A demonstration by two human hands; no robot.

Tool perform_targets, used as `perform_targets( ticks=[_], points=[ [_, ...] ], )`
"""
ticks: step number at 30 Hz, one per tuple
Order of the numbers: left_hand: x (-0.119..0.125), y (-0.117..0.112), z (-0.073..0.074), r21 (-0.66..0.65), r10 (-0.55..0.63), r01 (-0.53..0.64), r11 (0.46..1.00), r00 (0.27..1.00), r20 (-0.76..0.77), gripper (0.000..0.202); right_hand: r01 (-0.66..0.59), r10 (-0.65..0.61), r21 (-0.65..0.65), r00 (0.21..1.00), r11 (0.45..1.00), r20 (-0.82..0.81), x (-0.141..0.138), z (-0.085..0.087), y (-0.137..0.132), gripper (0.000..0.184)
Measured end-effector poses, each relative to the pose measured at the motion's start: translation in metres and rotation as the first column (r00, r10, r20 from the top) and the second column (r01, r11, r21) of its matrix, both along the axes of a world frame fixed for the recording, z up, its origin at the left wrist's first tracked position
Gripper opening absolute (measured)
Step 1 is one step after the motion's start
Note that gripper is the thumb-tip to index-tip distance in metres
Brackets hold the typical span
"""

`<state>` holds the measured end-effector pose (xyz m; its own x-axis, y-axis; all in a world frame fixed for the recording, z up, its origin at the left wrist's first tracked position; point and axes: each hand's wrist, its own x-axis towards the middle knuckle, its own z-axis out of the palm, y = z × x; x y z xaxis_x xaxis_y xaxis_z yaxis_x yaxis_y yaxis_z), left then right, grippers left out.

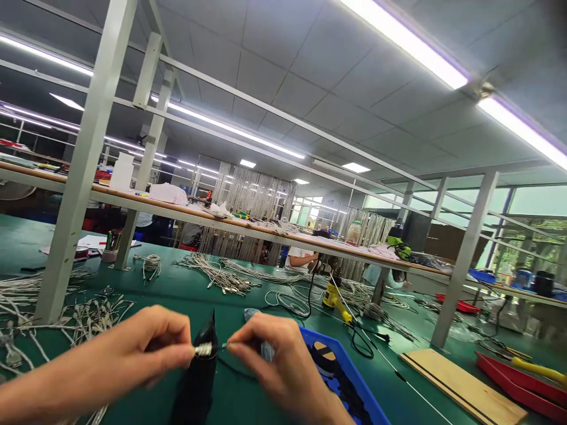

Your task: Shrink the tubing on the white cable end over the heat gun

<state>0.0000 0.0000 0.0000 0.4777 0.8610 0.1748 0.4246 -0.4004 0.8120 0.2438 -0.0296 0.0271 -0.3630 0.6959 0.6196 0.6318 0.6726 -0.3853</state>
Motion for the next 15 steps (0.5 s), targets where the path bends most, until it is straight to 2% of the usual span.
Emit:
perform_targets(
  ticks=[3, 5, 9, 15],
  points=[
    [0.002, 0.023, 0.022, 0.013, -0.032, 0.033, 0.999, 0.999, -0.018, 0.055, -0.002, 0.002, 0.002, 1.0, 1.0, 0.027, 0.001, 0.015, 0.017, 0.014],
    [0.005, 0.037, 0.027, 0.031, -0.055, 0.057, 0.998, 0.997, -0.055, 0.053, -0.011, 0.01, 0.007, 0.998, 1.0, 0.058, 0.002, 0.014, 0.031, 0.014],
    [0.01, 0.064, 0.017, 0.053, -0.096, 0.101, 0.993, 0.992, -0.086, 0.051, 0.034, -0.034, -0.003, 0.999, 0.999, 0.02, 0.003, 0.0, 0.057, 0.013],
    [0.015, 0.093, 0.001, 0.049, -0.13, 0.132, 0.99, 0.99, -0.054, 0.053, 0.078, -0.078, -0.029, 0.997, 0.997, 0.011, 0.004, -0.013, 0.073, 0.011]
  ],
)
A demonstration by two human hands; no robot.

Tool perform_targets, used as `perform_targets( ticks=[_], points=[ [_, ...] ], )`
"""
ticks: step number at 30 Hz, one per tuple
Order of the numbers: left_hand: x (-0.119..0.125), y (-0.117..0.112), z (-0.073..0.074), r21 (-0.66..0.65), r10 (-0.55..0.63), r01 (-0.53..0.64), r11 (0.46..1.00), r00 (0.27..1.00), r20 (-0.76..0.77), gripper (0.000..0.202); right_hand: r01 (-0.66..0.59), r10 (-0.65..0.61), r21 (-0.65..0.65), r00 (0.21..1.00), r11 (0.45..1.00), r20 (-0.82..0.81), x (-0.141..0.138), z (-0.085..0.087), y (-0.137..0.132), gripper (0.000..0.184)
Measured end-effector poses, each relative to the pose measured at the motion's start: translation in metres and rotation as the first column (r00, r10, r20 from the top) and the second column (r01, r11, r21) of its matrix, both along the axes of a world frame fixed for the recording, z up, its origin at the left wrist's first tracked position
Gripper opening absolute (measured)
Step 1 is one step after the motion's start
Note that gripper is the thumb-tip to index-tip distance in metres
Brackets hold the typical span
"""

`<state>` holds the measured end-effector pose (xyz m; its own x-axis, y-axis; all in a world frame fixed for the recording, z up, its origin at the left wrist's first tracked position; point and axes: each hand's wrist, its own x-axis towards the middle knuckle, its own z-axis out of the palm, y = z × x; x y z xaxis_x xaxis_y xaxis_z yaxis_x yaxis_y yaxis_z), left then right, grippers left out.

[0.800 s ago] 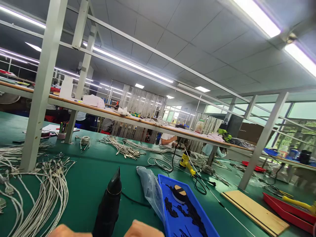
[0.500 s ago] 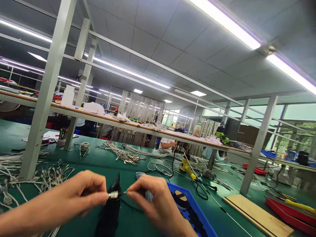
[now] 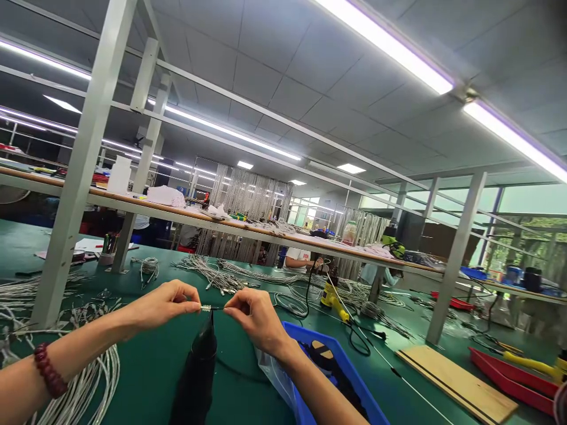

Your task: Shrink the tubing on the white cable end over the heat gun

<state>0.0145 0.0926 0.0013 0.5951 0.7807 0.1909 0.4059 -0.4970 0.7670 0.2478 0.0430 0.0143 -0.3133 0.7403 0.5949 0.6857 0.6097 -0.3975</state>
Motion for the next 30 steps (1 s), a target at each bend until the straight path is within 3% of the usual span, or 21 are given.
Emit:
perform_targets(
  ticks=[10, 22, 30],
  points=[
    [0.002, 0.0, -0.004, -0.048, -0.056, 0.056, 0.997, 0.998, -0.001, 0.05, 0.008, -0.009, 0.004, 0.996, 1.0, 0.089, 0.003, -0.01, 0.008, 0.011],
    [0.003, 0.012, -0.015, -0.095, -0.093, 0.089, 0.992, 0.995, -0.04, 0.053, -0.002, 0.004, -0.048, 0.999, 0.999, 0.041, 0.009, -0.024, 0.015, 0.008],
    [0.002, 0.012, -0.017, -0.116, -0.089, 0.085, 0.99, 0.996, -0.032, 0.05, -0.003, 0.005, -0.062, 0.999, 0.998, 0.031, 0.009, -0.023, 0.014, 0.007]
  ],
)
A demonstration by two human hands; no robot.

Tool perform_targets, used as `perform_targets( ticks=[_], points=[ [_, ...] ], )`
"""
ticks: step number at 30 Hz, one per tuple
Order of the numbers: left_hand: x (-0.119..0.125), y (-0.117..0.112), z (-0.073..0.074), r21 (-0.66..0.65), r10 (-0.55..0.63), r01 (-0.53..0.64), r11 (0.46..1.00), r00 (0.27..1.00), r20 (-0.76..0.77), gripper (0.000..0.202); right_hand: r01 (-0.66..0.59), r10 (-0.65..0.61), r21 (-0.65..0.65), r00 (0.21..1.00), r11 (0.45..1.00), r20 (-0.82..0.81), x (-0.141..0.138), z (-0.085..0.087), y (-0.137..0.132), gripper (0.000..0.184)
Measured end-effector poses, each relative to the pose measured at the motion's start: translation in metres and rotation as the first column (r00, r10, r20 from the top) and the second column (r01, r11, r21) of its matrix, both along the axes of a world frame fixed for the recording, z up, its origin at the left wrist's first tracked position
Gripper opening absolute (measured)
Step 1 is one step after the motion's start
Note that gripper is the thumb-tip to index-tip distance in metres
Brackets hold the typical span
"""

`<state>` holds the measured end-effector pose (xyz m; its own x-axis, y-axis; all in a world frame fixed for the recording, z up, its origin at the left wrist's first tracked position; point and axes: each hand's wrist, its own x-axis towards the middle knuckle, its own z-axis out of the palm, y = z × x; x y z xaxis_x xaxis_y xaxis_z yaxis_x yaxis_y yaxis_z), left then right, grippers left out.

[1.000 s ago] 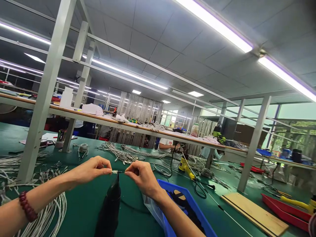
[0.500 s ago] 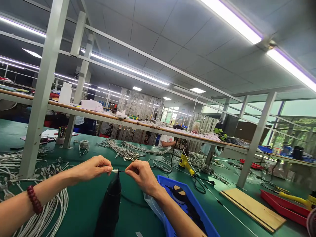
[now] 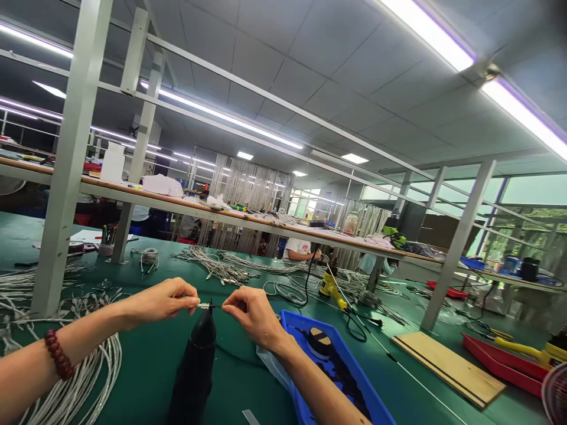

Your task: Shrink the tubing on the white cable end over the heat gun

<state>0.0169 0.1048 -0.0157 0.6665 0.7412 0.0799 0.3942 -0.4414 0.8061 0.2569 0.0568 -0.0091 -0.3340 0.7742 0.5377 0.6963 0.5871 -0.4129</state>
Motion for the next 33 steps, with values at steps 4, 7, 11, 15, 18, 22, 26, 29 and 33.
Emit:
perform_targets(
  ticks=[4, 7, 11, 15, 18, 22, 26, 29, 33],
  points=[
    [0.0, -0.004, 0.003, -0.003, 0.013, -0.013, 1.0, 1.0, 0.003, 0.047, -0.011, 0.012, 0.012, 1.0, 1.0, -0.025, -0.001, 0.001, 0.0, 0.007],
    [0.001, -0.004, 0.004, 0.02, 0.031, -0.031, 0.999, 1.0, 0.004, 0.046, -0.017, 0.017, 0.015, 1.0, 1.0, -0.026, -0.002, 0.001, 0.001, 0.008],
    [0.001, -0.003, 0.004, 0.044, 0.064, -0.064, 0.997, 0.998, 0.005, 0.044, -0.015, 0.016, 0.022, 1.0, 1.0, -0.022, -0.002, 0.002, 0.0, 0.01],
    [0.001, -0.006, 0.005, 0.048, 0.081, -0.08, 0.996, 0.997, -0.011, 0.046, -0.008, 0.009, 0.032, 1.0, 0.999, -0.017, -0.002, 0.003, -0.002, 0.01],
    [0.001, -0.01, 0.007, 0.051, 0.1, -0.098, 0.994, 0.994, -0.034, 0.048, -0.014, 0.014, 0.031, 1.0, 0.999, -0.02, -0.002, 0.003, -0.002, 0.01],
    [0.0, -0.018, 0.01, 0.07, 0.139, -0.135, 0.988, 0.989, -0.058, 0.061, -0.02, 0.021, 0.041, 0.999, 0.999, -0.028, -0.002, 0.003, -0.003, 0.01],
    [-0.001, -0.019, 0.009, 0.092, 0.156, -0.15, 0.984, 0.986, -0.06, 0.064, -0.021, 0.022, 0.044, 0.999, 0.999, -0.033, -0.003, 0.003, -0.003, 0.01],
    [-0.001, -0.012, 0.005, 0.102, 0.114, -0.108, 0.989, 0.992, -0.052, 0.053, -0.021, 0.022, 0.042, 0.999, 0.999, -0.026, -0.002, 0.002, -0.003, 0.01],
    [-0.001, -0.003, 0.0, 0.094, 0.082, -0.079, 0.992, 0.996, -0.034, 0.049, -0.016, 0.016, 0.039, 1.0, 0.999, -0.022, -0.002, 0.003, -0.003, 0.01]
  ],
)
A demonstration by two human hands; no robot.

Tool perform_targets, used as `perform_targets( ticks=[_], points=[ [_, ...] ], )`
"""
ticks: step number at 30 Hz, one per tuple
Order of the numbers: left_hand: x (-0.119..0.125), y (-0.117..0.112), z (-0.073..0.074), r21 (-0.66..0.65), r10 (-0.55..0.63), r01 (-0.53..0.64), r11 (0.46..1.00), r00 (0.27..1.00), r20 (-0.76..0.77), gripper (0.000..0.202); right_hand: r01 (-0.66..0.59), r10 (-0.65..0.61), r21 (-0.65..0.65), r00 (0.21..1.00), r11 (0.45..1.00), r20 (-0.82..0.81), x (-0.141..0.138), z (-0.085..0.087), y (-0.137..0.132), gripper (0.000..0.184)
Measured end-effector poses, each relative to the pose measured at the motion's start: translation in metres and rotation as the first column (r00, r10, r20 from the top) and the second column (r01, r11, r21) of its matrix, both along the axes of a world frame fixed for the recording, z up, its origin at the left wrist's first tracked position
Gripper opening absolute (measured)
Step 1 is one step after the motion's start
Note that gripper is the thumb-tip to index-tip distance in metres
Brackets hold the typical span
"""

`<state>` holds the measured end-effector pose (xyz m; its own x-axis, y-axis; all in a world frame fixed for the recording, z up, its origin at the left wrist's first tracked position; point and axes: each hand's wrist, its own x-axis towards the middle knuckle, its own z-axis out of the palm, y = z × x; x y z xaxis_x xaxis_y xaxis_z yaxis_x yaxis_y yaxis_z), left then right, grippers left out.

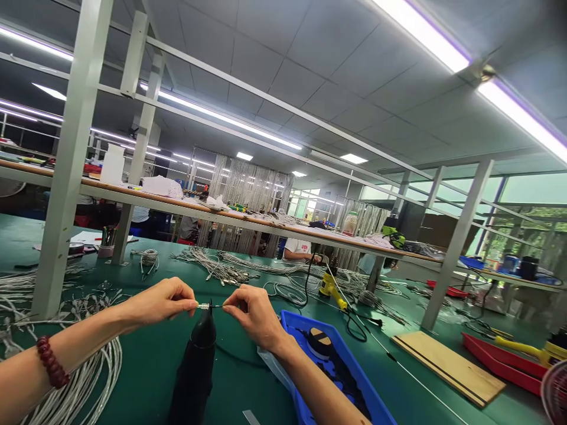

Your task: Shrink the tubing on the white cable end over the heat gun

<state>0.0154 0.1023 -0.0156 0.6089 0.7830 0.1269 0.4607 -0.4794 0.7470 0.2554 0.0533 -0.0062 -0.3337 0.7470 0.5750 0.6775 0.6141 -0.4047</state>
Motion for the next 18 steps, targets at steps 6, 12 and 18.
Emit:
perform_targets(
  ticks=[6, 12, 18],
  points=[
    [0.001, -0.001, 0.0, 0.007, -0.008, 0.007, 1.0, 0.999, 0.04, 0.048, 0.018, -0.018, 0.005, 1.0, 1.0, 0.012, 0.0, 0.001, -0.001, 0.013],
    [0.003, -0.008, 0.006, -0.026, 0.026, -0.025, 0.999, 0.998, 0.055, 0.044, 0.014, -0.015, 0.008, 1.0, 1.0, 0.011, 0.0, 0.0, -0.002, 0.012],
    [0.003, -0.011, 0.007, 0.002, 0.065, -0.065, 0.998, 0.997, 0.045, 0.048, 0.007, -0.007, 0.019, 1.0, 1.0, -0.002, -0.001, 0.001, -0.003, 0.012]
  ],
)
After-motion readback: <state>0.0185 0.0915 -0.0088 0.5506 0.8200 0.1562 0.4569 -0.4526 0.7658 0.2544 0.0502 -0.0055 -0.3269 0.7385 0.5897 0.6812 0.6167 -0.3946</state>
